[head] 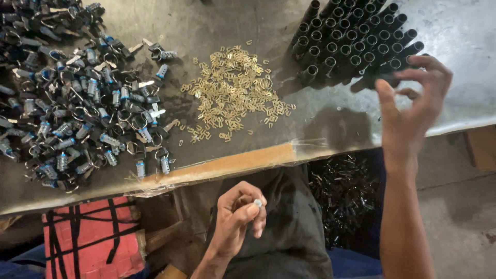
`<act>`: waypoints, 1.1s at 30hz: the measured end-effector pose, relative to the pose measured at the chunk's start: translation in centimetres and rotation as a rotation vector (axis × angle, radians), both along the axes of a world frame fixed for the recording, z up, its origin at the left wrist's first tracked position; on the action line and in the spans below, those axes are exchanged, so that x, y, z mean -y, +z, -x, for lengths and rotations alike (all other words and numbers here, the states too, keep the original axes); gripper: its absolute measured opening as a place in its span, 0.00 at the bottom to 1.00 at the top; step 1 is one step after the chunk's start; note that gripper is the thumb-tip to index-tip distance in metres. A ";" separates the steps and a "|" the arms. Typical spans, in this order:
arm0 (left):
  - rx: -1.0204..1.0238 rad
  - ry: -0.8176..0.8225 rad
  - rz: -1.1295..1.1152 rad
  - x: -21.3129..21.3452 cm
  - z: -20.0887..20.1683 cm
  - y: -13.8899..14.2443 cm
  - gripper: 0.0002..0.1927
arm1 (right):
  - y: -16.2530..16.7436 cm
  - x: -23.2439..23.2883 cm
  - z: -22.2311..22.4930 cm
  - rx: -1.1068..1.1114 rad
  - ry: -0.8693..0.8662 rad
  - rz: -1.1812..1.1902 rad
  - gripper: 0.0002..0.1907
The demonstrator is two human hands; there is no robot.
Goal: The person sits at a workbench covered with piles of padlock parts and picks up a lock cylinder, inserts a key into it, and works the key and cylinder components by hand, repeating the cycle with successive cylinders and placing finished ones back on the bench.
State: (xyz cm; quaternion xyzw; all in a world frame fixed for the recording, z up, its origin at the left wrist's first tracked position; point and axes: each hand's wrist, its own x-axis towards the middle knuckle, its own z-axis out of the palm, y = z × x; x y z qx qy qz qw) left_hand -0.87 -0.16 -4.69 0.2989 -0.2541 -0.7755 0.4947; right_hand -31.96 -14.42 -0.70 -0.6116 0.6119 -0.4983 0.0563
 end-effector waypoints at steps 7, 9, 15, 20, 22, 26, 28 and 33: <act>-0.132 -0.089 -0.320 0.6 1.9 1.6 0.23 | -1.5 -9.9 -3.6 0.701 0.376 0.041 0.20; -0.242 -0.135 -0.506 0.4 1.8 2.4 0.29 | -2.6 -13.0 -5.6 0.948 0.409 -0.049 0.28; -0.241 -0.250 -0.380 -1.5 1.2 1.9 0.28 | -3.7 -17.6 -8.2 1.219 0.513 -0.199 0.23; -0.569 -0.284 -0.244 -3.8 1.8 0.3 0.20 | -3.5 -18.7 -10.1 1.451 0.536 -0.242 0.18; -0.640 -0.293 -0.248 -4.3 2.1 0.2 0.21 | -3.3 -18.7 -11.2 1.457 0.500 -0.295 0.16; -0.292 -0.367 -0.201 -4.5 2.0 1.1 0.20 | -2.7 -18.6 -12.5 1.444 0.407 -0.295 0.16; -0.075 -0.358 -0.090 -4.2 1.9 1.7 0.20 | -2.5 -18.5 -12.7 1.406 0.372 -0.282 0.16; 0.284 -0.270 0.132 -3.8 1.3 2.9 0.21 | -2.7 -18.4 -12.6 1.307 0.314 -0.303 0.16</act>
